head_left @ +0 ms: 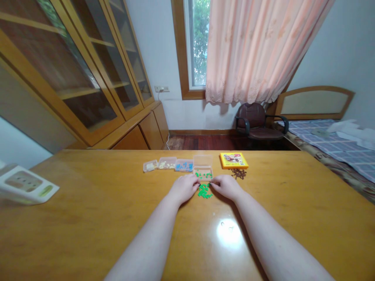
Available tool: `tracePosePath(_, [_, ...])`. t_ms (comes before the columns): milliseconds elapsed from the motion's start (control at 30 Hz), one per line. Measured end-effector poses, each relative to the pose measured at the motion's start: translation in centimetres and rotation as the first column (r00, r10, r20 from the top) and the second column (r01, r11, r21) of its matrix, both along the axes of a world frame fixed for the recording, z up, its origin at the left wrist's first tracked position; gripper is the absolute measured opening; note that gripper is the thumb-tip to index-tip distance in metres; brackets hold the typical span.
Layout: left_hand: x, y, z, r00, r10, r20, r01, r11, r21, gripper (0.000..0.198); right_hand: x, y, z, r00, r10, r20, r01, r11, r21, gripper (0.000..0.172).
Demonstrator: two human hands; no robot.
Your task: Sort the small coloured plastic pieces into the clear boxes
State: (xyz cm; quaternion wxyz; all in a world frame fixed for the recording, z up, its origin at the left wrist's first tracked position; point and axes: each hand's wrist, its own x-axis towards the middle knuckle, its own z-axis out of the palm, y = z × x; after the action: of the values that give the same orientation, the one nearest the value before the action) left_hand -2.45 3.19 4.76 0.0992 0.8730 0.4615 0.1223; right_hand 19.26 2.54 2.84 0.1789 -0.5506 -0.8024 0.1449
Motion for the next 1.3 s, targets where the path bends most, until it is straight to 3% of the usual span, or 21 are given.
tracePosePath(233, [-0.3, 0.2, -0.4, 0.995, -0.088, -0.054, 0.082, 0.991, -0.109, 0.014, 0.3, 0.6, -0.6, 0.952, -0.192, -0.237, 0.216, 0.973, 0.083, 0.031])
tracePosePath(500, [-0.3, 0.4, -0.9, 0.995, -0.056, -0.080, 0.047, 0.992, -0.115, 0.011, 0.1, 0.2, -0.3, 0.987, -0.038, -0.156, 0.035, 0.999, -0.022, 0.028])
tracePosePath(700, [-0.1, 0.2, -0.7, 0.995, -0.038, -0.088, 0.026, 0.991, -0.133, 0.010, 0.0, 0.2, -0.4, 0.992, -0.004, -0.129, -0.002, 0.999, -0.043, 0.027])
tracePosePath(833, [0.1, 0.4, -0.6, 1.000, -0.026, 0.017, 0.027, 0.997, -0.072, 0.012, -0.2, 0.1, -0.2, 0.993, 0.018, -0.117, -0.023, 0.999, -0.045, 0.026])
tracePosePath(933, [0.3, 0.9, -0.9, 0.988, 0.076, 0.134, -0.082, 0.996, 0.038, 0.016, -0.4, -0.1, 0.0, 0.994, 0.041, -0.100, -0.046, 0.998, -0.049, 0.025])
tracePosePath(1033, [0.4, 1.5, -1.4, 0.976, 0.135, 0.170, -0.146, 0.988, 0.057, 0.020, -0.4, -0.2, 0.1, 0.996, 0.041, -0.082, -0.046, 0.997, -0.063, 0.024])
tracePosePath(1300, [0.6, 0.7, -1.0, 1.000, -0.015, -0.005, 0.015, 1.000, 0.001, 0.020, -0.1, -0.1, 0.1, 0.997, 0.082, 0.005, -0.081, 0.992, -0.094, 0.026])
